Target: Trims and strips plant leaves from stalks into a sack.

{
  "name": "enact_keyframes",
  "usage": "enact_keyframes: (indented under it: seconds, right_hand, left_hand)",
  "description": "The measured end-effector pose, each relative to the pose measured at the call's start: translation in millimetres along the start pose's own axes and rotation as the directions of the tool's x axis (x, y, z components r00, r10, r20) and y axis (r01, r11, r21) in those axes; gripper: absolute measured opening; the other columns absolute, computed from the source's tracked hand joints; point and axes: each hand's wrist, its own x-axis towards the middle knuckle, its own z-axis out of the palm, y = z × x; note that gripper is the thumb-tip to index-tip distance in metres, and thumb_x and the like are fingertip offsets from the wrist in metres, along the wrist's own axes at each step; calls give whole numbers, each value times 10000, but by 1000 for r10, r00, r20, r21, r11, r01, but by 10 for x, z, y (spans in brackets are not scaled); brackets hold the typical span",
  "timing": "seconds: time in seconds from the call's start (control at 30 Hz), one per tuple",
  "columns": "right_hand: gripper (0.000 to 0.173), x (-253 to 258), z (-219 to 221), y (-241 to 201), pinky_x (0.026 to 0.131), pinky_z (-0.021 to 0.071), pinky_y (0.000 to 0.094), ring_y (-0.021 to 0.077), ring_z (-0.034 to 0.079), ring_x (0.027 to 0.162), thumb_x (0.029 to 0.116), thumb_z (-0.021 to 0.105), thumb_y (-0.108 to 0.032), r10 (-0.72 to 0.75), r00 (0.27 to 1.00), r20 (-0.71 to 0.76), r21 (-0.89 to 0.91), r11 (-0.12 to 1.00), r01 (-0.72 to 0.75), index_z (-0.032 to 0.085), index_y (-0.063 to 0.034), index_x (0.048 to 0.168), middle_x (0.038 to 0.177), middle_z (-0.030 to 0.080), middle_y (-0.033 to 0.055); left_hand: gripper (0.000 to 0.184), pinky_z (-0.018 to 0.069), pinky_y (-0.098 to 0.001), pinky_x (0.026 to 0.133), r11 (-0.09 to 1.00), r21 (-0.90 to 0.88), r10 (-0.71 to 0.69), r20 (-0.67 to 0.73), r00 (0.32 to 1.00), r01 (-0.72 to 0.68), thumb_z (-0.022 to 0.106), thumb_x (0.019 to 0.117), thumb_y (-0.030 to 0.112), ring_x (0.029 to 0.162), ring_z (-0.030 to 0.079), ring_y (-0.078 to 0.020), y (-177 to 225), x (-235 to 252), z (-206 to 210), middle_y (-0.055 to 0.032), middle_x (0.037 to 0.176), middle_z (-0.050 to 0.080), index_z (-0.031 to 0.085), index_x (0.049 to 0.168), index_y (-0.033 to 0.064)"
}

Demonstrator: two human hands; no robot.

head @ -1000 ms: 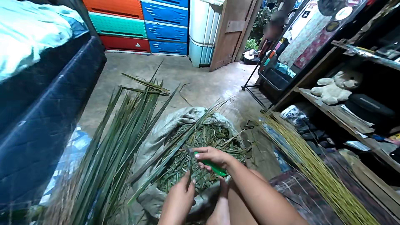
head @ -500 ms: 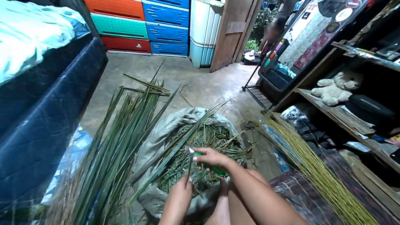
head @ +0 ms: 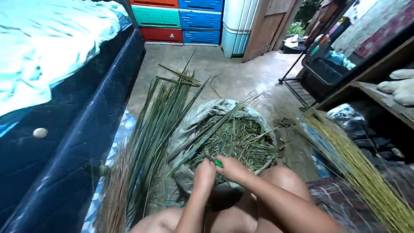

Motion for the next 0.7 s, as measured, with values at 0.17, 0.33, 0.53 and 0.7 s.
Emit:
enact_keyframes:
  seconds: [0.17, 0.33, 0.53, 0.7]
  right_hand:
    - [401, 108, -199, 34, 924, 529, 617, 420, 677, 1147, 1094, 455, -339, 156, 966, -206, -92, 980, -177, 567, -49, 1347, 1205, 693, 231]
    - [388, 188, -468, 298, 951, 502, 611, 395, 655, 1164, 1098, 444, -328, 170, 973, -157, 33, 985, -167, 602, -42, 1309, 1221, 674, 228]
    - [373, -163, -95, -6, 911, 503, 607, 396, 662, 1084, 1099, 443, -313, 26, 998, 65, 8, 1000, -26, 625, -18, 1238, 1136, 673, 235]
    - [395, 51, -138, 15, 957, 512, 627, 426, 648, 1208, 1091, 462, -304, 164, 978, -126, -123, 976, -180, 581, -34, 1354, 1278, 673, 232]
  left_hand:
    - [497, 490, -599, 1011, 994, 92, 47, 43, 998, -50, 300, 1139, 328, 1170, 659, -405, 97, -135, 18, -235, 1270, 674, 381, 1603, 168]
    - [508, 513, -582, 969, 993, 86, 75, 41, 996, -78, 300, 1139, 339, 1080, 688, -390, 102, -193, 46, -228, 1217, 692, 337, 1625, 192]
    - [501, 500, -564, 999, 996, 93, 0, 8, 1000, -1, 297, 1134, 312, 1140, 669, -376, 91, -114, 7, -212, 1236, 689, 371, 1609, 172]
    - [507, 519, -573, 961, 994, 108, 31, 17, 999, -33, 289, 1140, 328, 1072, 689, -379, 77, -114, 40, -229, 1212, 687, 367, 1607, 148]
